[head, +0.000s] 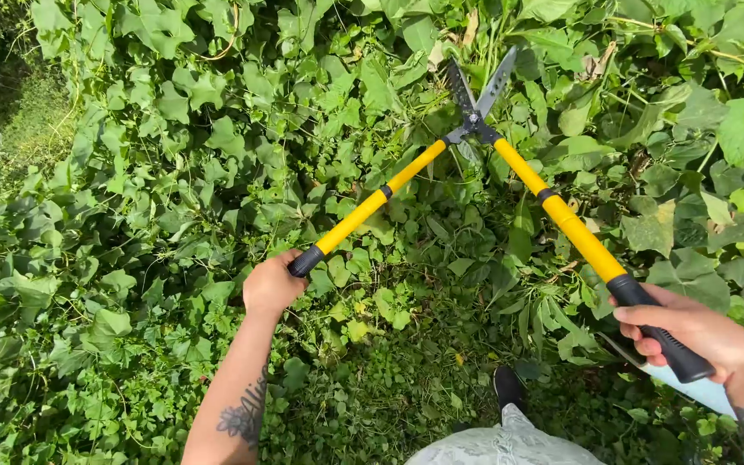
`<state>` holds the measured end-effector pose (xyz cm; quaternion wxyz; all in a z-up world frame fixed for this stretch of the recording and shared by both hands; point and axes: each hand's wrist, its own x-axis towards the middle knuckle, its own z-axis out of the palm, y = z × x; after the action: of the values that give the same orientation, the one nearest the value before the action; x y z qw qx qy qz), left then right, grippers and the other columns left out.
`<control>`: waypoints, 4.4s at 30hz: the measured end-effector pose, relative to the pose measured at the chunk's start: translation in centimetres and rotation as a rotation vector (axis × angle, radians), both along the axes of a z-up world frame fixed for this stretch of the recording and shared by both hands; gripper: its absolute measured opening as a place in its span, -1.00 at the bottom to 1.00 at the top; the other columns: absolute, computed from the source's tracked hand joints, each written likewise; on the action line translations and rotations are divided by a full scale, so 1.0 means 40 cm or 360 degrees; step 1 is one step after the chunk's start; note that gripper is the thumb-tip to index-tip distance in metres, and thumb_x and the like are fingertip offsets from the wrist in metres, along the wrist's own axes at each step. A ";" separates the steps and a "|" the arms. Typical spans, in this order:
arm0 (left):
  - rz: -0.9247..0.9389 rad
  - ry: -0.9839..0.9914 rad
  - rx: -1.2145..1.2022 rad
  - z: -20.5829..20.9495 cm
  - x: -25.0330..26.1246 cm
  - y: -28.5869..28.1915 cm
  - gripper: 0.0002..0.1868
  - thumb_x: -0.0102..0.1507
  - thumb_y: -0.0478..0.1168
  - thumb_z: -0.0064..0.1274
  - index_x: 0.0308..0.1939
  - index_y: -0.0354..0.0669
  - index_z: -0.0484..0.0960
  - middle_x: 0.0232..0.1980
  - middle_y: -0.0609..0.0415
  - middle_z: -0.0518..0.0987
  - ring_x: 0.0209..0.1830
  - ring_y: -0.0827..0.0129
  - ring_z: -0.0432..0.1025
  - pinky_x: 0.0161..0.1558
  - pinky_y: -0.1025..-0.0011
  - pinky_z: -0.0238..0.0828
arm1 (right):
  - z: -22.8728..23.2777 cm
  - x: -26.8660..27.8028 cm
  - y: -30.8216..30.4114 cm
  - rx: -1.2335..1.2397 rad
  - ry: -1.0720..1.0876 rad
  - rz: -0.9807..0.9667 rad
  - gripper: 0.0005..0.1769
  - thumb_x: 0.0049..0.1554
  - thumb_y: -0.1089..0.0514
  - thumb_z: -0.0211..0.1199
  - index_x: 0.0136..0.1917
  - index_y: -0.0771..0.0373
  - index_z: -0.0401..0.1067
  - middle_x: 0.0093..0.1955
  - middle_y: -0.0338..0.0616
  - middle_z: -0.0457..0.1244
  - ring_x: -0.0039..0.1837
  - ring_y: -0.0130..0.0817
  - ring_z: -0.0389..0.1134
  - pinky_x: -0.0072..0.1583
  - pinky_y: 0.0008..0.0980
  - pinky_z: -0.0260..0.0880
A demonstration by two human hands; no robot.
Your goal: The person uses long-handled hedge shears to cut back dense overgrown leafy plants in a yard, making repeated snips across the foliage and moving along the patch while cuttings fall to the ground.
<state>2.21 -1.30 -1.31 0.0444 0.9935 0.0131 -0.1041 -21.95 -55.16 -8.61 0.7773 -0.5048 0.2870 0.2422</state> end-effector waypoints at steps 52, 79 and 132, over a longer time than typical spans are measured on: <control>0.0449 0.1239 -0.2244 -0.342 -0.278 -0.442 -0.63 0.15 -0.43 0.23 -0.09 -0.36 0.36 -0.50 0.13 0.48 -0.69 0.45 0.37 -0.66 0.45 0.33 | -0.049 0.125 0.132 -0.0351 -0.0062 -0.0161 -0.56 0.03 0.32 0.26 0.16 0.34 0.22 -0.30 -0.10 0.19 -0.41 -0.37 0.21 -0.40 -0.36 0.26; 0.0634 0.0231 -0.2323 -0.152 -0.253 -0.210 -0.57 0.07 -0.50 0.16 -0.02 -0.21 0.41 -0.53 0.13 0.49 -0.75 0.46 0.32 -0.69 0.44 0.28 | 0.342 0.265 0.435 -0.0785 -0.0877 0.0339 -0.28 -0.02 0.33 0.25 0.39 0.22 0.15 -0.40 -0.22 0.23 -0.44 -0.42 0.28 -0.36 -0.35 0.32; 0.0876 0.1387 -0.2574 -0.522 0.217 -0.296 -0.48 0.10 -0.47 0.15 0.04 -0.14 0.27 -0.52 0.15 0.43 -0.71 0.50 0.31 -0.68 0.45 0.28 | -0.026 0.811 0.309 -0.0812 0.0073 0.0404 -0.69 0.02 0.31 0.23 0.03 0.36 0.24 -0.37 -0.08 0.21 -0.42 -0.27 0.22 -0.36 -0.24 0.29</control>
<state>10.89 -13.14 -22.19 0.7310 0.4981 0.1856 -0.4279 10.49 -42.79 -9.66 0.5818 -0.7103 0.2907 0.2690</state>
